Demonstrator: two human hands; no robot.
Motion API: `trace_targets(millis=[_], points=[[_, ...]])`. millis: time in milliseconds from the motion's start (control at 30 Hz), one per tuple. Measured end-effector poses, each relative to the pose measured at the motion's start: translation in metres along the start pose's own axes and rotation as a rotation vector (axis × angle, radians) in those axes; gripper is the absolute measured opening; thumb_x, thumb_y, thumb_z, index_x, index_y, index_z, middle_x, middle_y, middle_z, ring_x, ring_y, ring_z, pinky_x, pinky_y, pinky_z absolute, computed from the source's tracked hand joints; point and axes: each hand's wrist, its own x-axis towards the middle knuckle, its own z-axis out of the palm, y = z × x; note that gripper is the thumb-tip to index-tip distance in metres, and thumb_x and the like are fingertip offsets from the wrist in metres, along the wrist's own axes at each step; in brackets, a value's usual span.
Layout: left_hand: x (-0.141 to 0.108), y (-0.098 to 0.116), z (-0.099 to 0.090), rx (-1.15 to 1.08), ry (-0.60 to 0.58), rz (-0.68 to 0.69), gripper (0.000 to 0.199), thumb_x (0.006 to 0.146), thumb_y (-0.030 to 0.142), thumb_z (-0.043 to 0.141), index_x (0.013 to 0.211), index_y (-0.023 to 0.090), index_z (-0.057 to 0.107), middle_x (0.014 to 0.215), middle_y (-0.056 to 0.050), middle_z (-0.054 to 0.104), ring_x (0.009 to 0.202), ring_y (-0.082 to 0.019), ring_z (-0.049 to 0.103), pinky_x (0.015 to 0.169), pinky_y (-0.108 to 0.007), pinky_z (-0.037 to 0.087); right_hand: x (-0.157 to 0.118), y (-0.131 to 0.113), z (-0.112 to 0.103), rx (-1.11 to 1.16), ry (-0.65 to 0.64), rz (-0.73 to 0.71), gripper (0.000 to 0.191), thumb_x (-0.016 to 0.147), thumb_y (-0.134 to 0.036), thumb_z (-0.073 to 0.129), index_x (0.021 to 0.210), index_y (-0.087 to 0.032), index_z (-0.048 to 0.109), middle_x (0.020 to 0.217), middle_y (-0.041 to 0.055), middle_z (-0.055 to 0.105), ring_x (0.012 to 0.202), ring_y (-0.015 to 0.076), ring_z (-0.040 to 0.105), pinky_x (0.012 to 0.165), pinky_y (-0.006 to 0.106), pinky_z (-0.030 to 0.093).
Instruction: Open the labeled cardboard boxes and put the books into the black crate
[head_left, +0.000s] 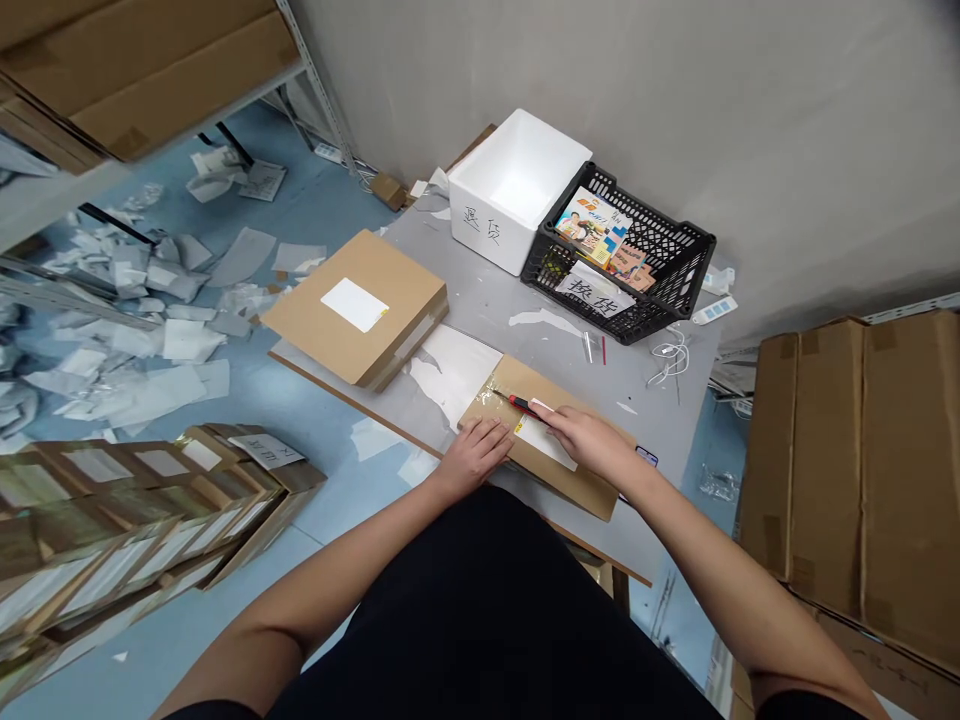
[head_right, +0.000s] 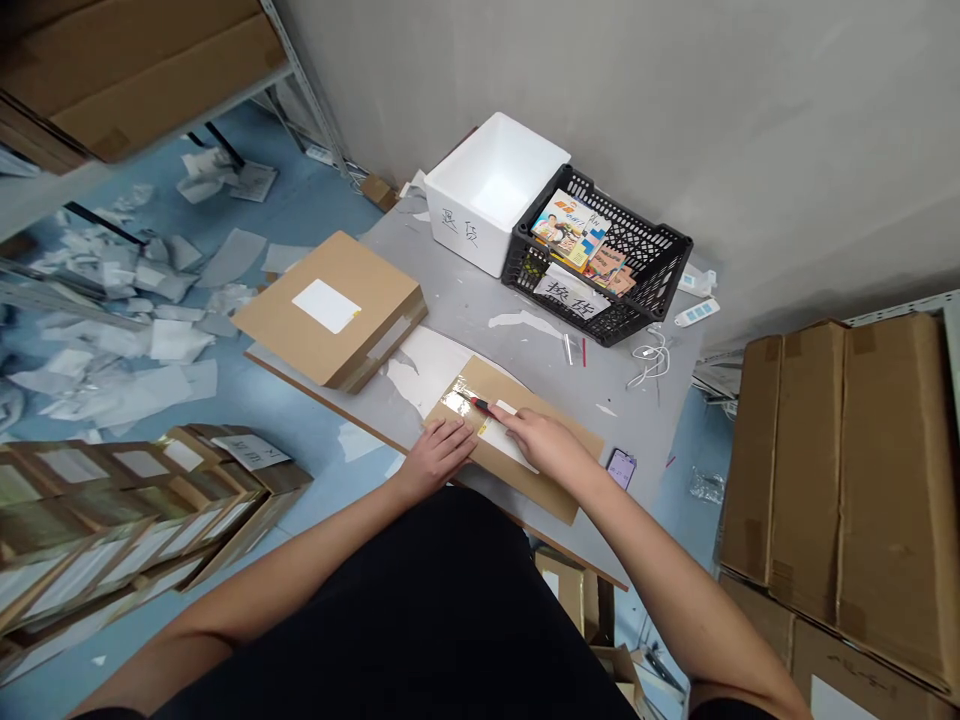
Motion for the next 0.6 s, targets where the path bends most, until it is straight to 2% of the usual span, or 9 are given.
trace_targets(millis=[400,600], points=[[-0.005,-0.001,0.002,-0.013,0.002,0.002,0.039,0.092,0.026,0.056,0.131,0.02,0.055,0.129,-0.012,0.062,0.129,-0.026,0.049,0.106,-0.049,0.038,0.018,-0.005,-0.005,-0.099,-0.086,-0.021,0.057,0.098,-0.018,0.038,0.152,-0.033,0.026,0.102,0.0076,0.063,0.086,0.0187,0.061,0.073,0.025,0.039],[-0.008,0.0,0.0,-0.007,-0.019,-0.021,0.039,0.092,0.024,0.057,0.13,0.02,0.055,0.128,-0.012,0.064,0.129,-0.026,0.049,0.106,-0.048,0.038,0.013,-0.008,-0.005,-0.181,-0.113,-0.04,0.066,0.095,-0.012,0.035,0.154,-0.034,0.016,0.101,0.0074,0.062,0.079,0.018,0.061,0.069,0.025,0.039]])
